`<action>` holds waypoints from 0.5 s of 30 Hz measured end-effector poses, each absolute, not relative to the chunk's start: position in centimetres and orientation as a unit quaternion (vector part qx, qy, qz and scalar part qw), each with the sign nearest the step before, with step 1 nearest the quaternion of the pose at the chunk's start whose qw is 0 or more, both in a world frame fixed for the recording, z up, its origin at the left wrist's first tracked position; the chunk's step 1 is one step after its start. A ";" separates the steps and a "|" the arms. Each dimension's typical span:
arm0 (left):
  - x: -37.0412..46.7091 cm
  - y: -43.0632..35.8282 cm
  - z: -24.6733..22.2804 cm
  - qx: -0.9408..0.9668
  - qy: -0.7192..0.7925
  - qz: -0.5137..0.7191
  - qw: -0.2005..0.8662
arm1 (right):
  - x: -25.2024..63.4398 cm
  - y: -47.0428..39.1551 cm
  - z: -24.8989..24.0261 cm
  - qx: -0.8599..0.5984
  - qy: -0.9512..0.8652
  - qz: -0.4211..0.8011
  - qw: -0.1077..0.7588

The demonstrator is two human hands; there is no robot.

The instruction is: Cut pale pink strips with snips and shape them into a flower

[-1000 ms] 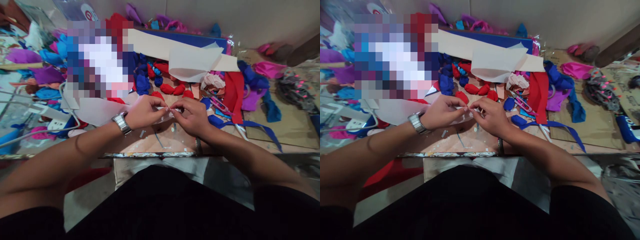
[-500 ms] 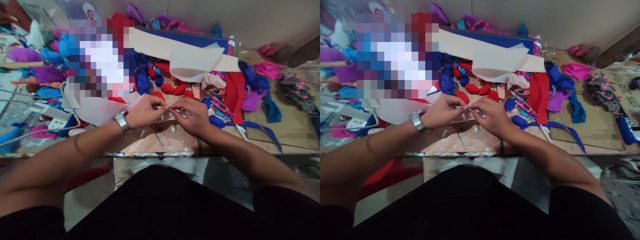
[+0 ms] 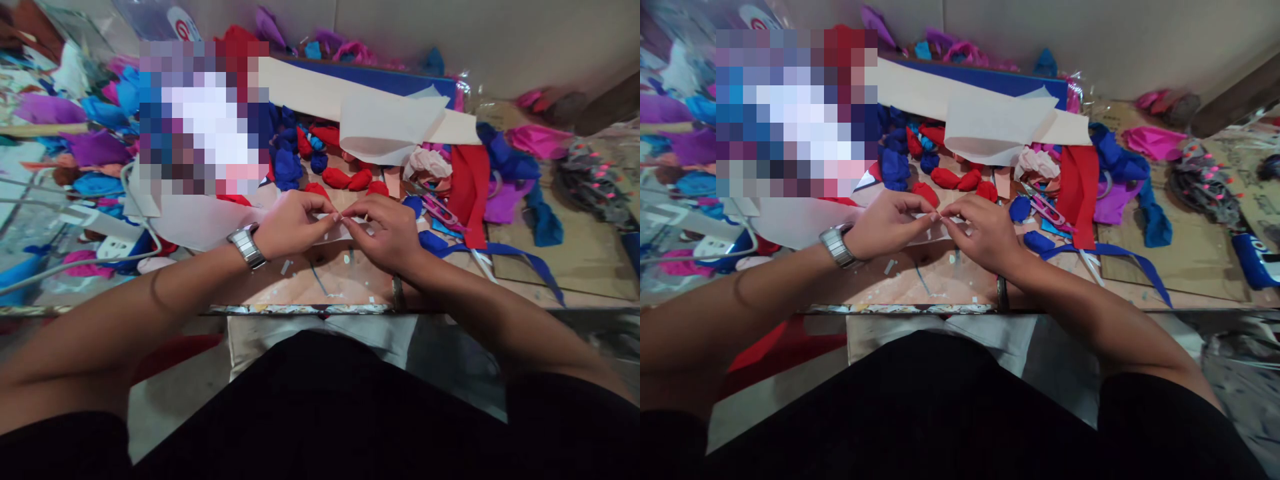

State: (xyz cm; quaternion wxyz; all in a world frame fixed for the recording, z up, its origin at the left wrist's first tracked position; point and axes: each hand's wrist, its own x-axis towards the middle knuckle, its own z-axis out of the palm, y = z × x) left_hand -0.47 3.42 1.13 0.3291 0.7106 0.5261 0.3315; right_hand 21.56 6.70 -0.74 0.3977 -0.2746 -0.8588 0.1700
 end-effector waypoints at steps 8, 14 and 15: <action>-0.4 2.8 0.9 0.778 0.505 0.313 0.204 | 21.5 6.5 -0.7 -0.309 -0.846 0.210 0.381; 0.0 2.7 0.7 0.794 0.509 0.306 0.130 | 21.3 6.5 -0.8 -0.334 -0.826 0.282 0.357; -0.1 2.7 0.7 0.797 0.507 0.303 0.127 | 21.3 6.5 -0.9 -0.334 -0.824 0.294 0.352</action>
